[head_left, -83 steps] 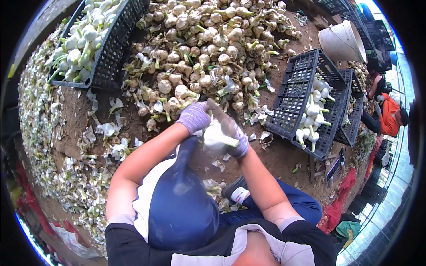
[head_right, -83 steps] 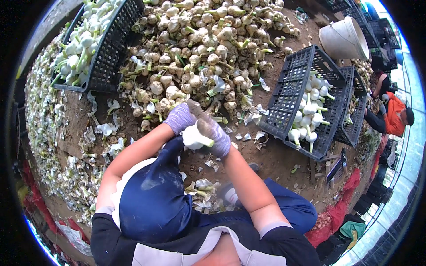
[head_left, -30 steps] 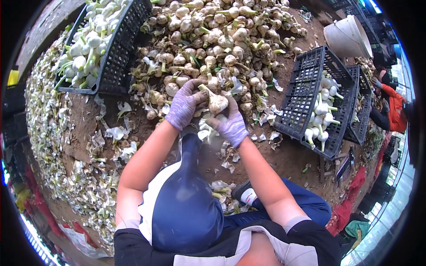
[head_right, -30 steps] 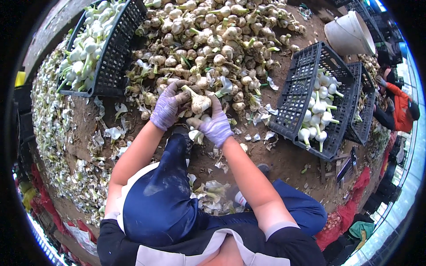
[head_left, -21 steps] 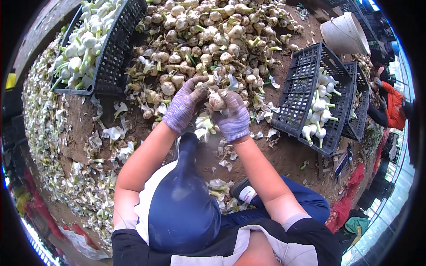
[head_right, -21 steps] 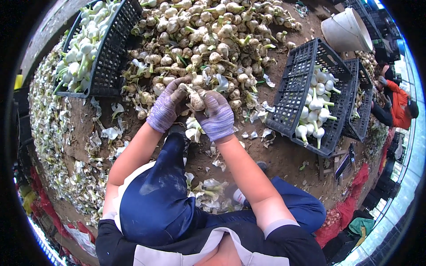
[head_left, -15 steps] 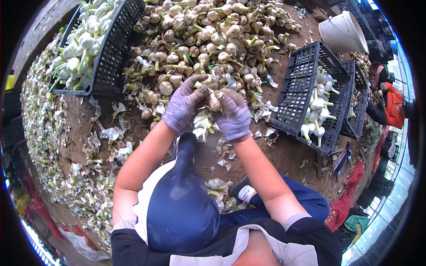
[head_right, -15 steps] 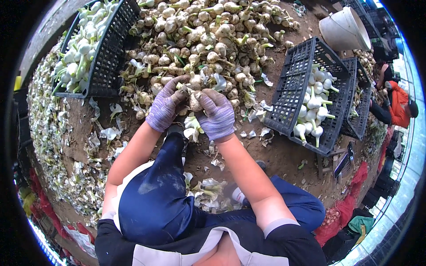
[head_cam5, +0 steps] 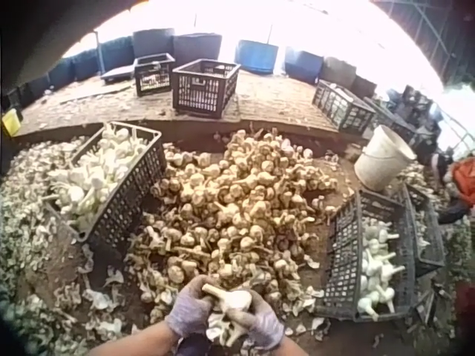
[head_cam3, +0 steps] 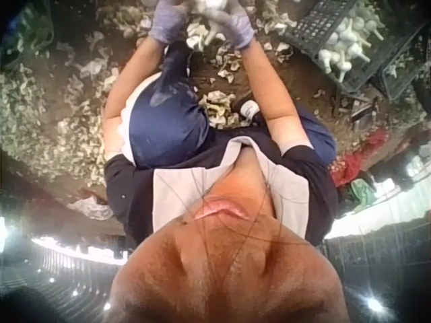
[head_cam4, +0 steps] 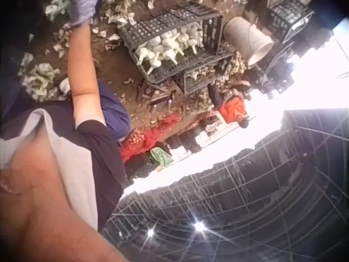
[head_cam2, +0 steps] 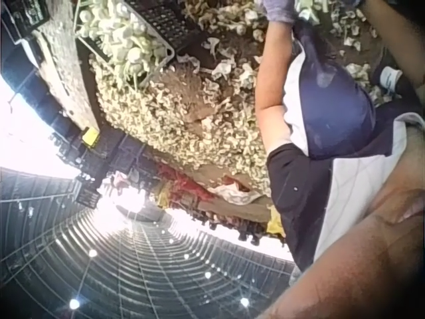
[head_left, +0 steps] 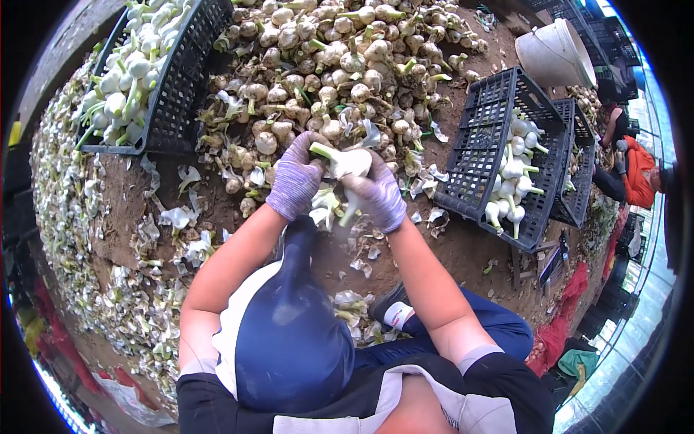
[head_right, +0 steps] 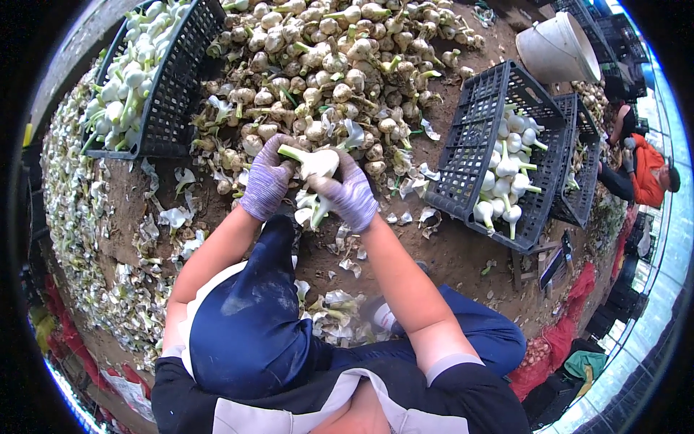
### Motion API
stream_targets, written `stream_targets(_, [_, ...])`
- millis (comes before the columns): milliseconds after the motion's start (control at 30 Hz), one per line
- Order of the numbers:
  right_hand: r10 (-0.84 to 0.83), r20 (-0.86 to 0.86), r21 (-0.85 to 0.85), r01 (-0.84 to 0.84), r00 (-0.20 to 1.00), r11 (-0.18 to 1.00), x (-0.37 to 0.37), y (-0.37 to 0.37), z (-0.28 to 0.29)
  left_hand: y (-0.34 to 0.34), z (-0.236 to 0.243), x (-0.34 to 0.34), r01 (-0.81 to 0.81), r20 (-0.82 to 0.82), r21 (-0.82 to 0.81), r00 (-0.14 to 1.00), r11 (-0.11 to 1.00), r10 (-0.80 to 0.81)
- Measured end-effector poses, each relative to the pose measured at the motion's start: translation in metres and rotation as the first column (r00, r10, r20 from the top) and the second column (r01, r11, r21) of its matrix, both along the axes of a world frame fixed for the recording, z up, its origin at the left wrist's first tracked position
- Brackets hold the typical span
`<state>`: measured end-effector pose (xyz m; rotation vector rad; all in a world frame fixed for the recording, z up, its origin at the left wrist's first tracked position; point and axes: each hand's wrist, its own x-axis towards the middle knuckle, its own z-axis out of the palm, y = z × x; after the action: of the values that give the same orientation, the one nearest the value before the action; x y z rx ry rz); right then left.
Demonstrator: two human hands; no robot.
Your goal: Peeling and cleaning harvested root vegetables/bulbs in a processing area.
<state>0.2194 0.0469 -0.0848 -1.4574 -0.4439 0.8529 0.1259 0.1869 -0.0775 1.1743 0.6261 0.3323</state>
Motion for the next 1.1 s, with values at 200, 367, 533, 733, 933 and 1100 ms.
stream_targets(200, [-0.093, -0.694, -0.104, 0.029, 0.714, 0.994, 0.012, 0.000, 0.006, -0.009, 0.005, -0.010, 0.254, 0.060, 0.185, 0.961, 0.949, -0.269])
stream_targets(367, [0.083, -0.604, -0.113, -0.188, 0.792, 0.976, 0.019, -0.012, -0.005, 0.006, 0.018, -0.004, 0.428, -0.103, 0.341, 0.902, 0.837, -0.419])
stream_targets(533, [0.208, -0.844, 0.059, -0.299, 0.495, 0.952, 0.010, -0.010, 0.016, 0.009, 0.016, 0.001, 0.462, -0.288, 0.495, 0.886, 0.736, -0.362])
stream_targets(733, [0.445, -0.830, 0.292, -0.419, 0.336, 0.860, 0.019, -0.025, 0.003, 0.006, -0.001, 0.004, 0.436, -0.428, 0.610, 0.884, 0.662, -0.189])
stream_targets(933, [0.267, -0.831, 0.063, -0.394, 0.488, 0.917, -0.001, -0.028, 0.021, 0.033, -0.012, 0.001, 0.504, -0.608, 0.646, 0.794, 0.573, -0.012])
stream_targets(1100, [0.305, -0.490, -0.002, -0.351, 0.817, 0.936, 0.002, -0.022, 0.025, 0.032, -0.018, -0.012, 0.627, -0.630, 0.748, 0.774, 0.218, -0.062])
